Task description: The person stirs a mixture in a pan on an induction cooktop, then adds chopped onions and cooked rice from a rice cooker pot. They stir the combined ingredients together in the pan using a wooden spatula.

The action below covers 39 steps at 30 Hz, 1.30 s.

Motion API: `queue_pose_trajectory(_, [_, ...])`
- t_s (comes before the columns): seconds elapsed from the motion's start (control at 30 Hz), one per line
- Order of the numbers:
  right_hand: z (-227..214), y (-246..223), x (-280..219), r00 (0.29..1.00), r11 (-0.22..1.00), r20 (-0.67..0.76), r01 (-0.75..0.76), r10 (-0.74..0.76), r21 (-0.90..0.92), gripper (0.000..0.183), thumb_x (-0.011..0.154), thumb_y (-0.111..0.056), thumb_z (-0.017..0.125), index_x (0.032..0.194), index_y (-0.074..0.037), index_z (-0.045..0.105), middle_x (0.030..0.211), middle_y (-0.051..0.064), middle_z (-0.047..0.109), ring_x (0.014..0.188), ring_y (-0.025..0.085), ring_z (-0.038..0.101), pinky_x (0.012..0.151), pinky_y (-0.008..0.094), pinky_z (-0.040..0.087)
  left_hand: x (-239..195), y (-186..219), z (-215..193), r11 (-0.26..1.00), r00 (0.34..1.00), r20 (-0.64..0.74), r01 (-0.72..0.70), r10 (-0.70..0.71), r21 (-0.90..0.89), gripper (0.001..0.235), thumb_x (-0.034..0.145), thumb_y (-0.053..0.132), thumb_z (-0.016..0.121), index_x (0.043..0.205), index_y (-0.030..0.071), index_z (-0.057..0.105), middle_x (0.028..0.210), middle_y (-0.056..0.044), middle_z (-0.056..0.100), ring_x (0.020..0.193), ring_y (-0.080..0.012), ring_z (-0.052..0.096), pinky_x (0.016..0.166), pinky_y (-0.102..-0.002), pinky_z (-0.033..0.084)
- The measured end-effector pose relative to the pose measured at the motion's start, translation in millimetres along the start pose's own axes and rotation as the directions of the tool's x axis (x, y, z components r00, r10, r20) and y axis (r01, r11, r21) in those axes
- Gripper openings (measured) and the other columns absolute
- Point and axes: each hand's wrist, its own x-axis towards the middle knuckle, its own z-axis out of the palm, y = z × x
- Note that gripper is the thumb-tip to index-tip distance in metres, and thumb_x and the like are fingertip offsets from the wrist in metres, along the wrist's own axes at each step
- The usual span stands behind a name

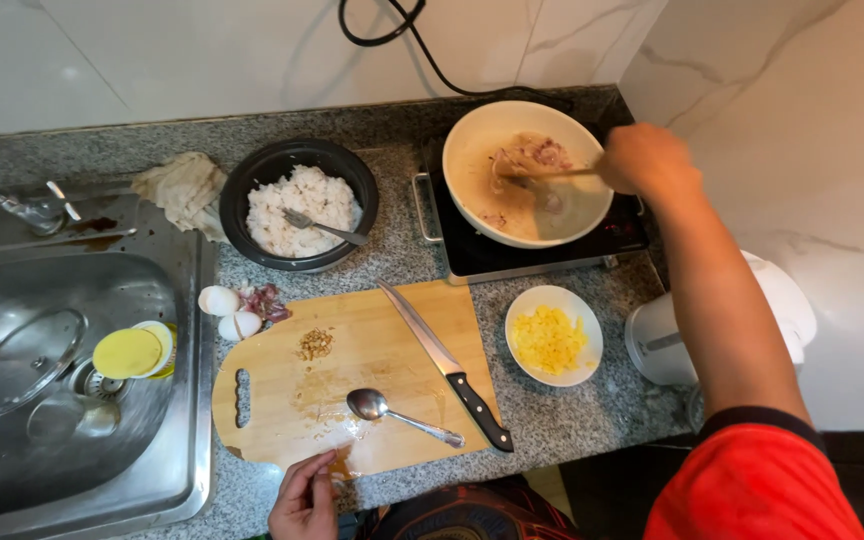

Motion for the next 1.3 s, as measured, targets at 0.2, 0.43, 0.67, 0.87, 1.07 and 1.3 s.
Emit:
queue_pose_trajectory(0.2, [29.4, 33.0, 38.7, 0.989, 0.972, -0.104, -0.123, 0.104, -0.202, 0.099, 0.073, -0.094, 0.068, 0.104, 0.000, 0.082, 0.095, 0.018, 0.080, 0.079, 0.036, 0.077, 0.065, 0.045, 0.060, -0.9, -16.6, -2.5, 0.999, 0.999, -0.007, -0.034, 0.034, -0.009, 0.020, 0.089, -0.012, 0.060, 0.099, -0.008, 0.077, 0.103, -0.014, 0.077, 0.085, -0.0182, 0.072, 0.068, -0.023, 0.057])
queue_pose_trajectory(0.43, [52.8, -42.9, 57.2, 0.997, 0.999, -0.062, 0.042, -0.041, 0.009, 0.027, 0.086, -0.014, 0.069, 0.106, 0.001, 0.078, 0.094, 0.023, 0.076, 0.077, 0.039, 0.075, 0.066, 0.047, 0.061, 0.2, 9.2, 1.9, 0.999, 0.999, 0.000, 0.053, -0.053, -0.007, 0.022, 0.089, -0.012, 0.058, 0.098, -0.008, 0.078, 0.100, -0.013, 0.076, 0.063, -0.0156, 0.061, 0.058, -0.024, 0.051])
queue_pose_trajectory(0.67, [-18.9, -58.7, -50.4, 0.962, 0.951, 0.106, 0.266, -0.251, -0.157, 0.042, 0.092, -0.014, 0.059, 0.124, -0.034, 0.075, 0.103, 0.011, 0.077, 0.082, 0.034, 0.074, 0.073, 0.043, 0.060, 3.4, -2.2, -8.0, 0.999, 1.000, -0.022, -0.001, 0.002, 0.037, 0.018, 0.090, -0.010, 0.063, 0.098, -0.006, 0.078, 0.102, -0.013, 0.078, 0.080, -0.0161, 0.070, 0.065, -0.023, 0.055])
queue_pose_trajectory(0.87, [-15.3, -35.3, -53.5, 0.970, 0.984, 0.174, 0.177, -0.169, -0.028, 0.031, 0.093, -0.035, 0.061, 0.116, -0.022, 0.077, 0.111, 0.010, 0.077, 0.090, 0.037, 0.071, 0.080, 0.047, 0.058, 7.3, -2.3, -3.0, 1.000, 1.000, 0.012, -0.024, 0.024, -0.006, 0.022, 0.089, -0.014, 0.060, 0.100, -0.006, 0.077, 0.101, -0.012, 0.076, 0.071, -0.0140, 0.065, 0.065, -0.022, 0.051])
queue_pose_trajectory(1.07, [36.9, -44.0, -21.6, 0.959, 0.953, -0.054, 0.282, -0.278, 0.108, 0.040, 0.087, -0.013, 0.056, 0.118, -0.024, 0.080, 0.104, 0.016, 0.076, 0.087, 0.041, 0.070, 0.078, 0.048, 0.057, 8.9, 12.7, 3.9, 1.000, 0.999, 0.050, -0.013, 0.012, 0.019, 0.020, 0.091, -0.011, 0.060, 0.098, -0.006, 0.078, 0.100, -0.010, 0.076, 0.072, -0.0142, 0.065, 0.065, -0.022, 0.052])
queue_pose_trajectory(1.3, [-31.5, 6.6, -66.9, 0.966, 0.992, 0.243, 0.106, -0.085, -0.073, 0.054, 0.091, -0.048, 0.062, 0.119, -0.004, 0.074, 0.114, 0.013, 0.079, 0.093, 0.037, 0.073, 0.085, 0.046, 0.059, 16.2, 48.9, 7.9, 0.985, 0.998, 0.065, -0.018, 0.007, 0.171, 0.017, 0.093, 0.002, 0.063, 0.100, -0.002, 0.077, 0.104, -0.008, 0.079, 0.093, -0.0176, 0.074, 0.087, -0.027, 0.058])
